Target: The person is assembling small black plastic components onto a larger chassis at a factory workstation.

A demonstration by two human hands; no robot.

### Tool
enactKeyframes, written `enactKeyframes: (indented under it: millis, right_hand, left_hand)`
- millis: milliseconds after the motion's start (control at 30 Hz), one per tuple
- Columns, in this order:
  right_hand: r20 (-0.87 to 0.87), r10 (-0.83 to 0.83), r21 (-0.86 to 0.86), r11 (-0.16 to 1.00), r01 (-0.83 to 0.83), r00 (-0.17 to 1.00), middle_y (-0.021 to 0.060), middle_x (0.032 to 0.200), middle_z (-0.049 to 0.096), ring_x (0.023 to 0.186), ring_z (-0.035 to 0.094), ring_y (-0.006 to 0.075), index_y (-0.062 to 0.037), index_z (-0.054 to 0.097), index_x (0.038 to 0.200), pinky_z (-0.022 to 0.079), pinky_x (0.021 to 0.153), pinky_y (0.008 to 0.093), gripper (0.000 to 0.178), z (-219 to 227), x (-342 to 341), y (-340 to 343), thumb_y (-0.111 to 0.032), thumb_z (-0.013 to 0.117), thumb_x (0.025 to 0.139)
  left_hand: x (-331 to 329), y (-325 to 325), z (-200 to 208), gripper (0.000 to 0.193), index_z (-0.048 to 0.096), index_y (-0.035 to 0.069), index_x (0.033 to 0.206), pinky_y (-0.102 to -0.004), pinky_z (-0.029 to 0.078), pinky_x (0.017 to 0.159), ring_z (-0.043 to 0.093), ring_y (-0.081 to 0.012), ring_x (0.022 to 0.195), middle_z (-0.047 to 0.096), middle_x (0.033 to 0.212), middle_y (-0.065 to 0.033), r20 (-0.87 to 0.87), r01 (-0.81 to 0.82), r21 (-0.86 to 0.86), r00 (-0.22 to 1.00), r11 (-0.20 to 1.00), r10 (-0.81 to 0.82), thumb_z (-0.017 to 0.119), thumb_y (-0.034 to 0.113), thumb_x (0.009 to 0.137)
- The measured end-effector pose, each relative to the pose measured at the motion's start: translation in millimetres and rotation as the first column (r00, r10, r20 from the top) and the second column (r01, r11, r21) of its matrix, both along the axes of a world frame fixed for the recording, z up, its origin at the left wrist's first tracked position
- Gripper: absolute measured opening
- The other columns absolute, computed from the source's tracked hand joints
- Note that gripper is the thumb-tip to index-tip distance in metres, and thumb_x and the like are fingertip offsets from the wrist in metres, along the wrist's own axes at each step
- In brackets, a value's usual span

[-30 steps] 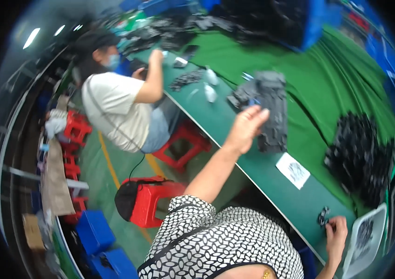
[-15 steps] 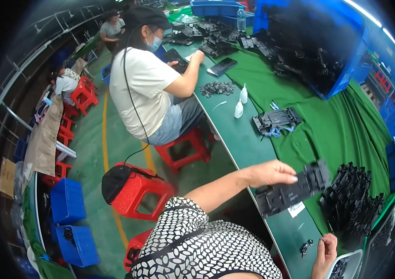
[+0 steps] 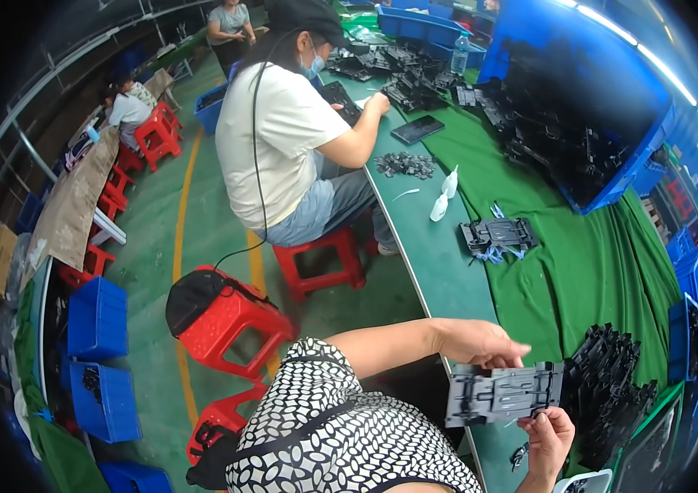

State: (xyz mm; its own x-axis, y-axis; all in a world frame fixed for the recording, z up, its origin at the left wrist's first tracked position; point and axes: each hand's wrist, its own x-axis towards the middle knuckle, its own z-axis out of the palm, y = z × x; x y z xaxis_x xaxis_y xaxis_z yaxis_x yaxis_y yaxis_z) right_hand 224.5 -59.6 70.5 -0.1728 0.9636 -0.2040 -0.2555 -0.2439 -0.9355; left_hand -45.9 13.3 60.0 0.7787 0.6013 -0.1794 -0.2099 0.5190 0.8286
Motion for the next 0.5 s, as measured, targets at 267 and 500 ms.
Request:
enactKeyframes:
  millis: [267, 500]
  right_hand:
    - [-0.224, -0.262, 0.047, 0.959, 0.279, 0.939, 0.0095, 0.096, 0.063, 0.086, 0.062, 0.0196, -0.0016, 0.057, 0.097, 0.050, 0.080, 0.0326, 0.009, -6, -36, 15, -0.006, 0.060, 0.090]
    - [-0.223, -0.198, 0.118, 0.966, 0.228, 0.955, 0.0123, 0.097, 0.064, 0.089, 0.063, 0.0221, 0.0027, 0.059, 0.095, 0.052, 0.085, 0.0344, 0.009, -16, -81, 1, -0.004, 0.059, 0.089]
  left_hand:
    - [25, -11, -30, 0.079, 0.007, 0.008, 0.150, -0.0393, 0.028, 0.110, 0.026, -0.0199, 0.138, 0.020, 0.152, -0.0101, 0.577, -0.507, 0.213, 0.755, 0.835, 0.312, 0.058, 0.018, 0.091]
    - [51, -27, -24, 0.111, -0.013, 0.016, 0.148, -0.0436, 0.021, 0.113, 0.017, -0.0274, 0.141, 0.013, 0.153, -0.0173, 0.529, -0.719, 0.274, 0.668, 0.639, 0.524, 0.055, 0.070, 0.077]
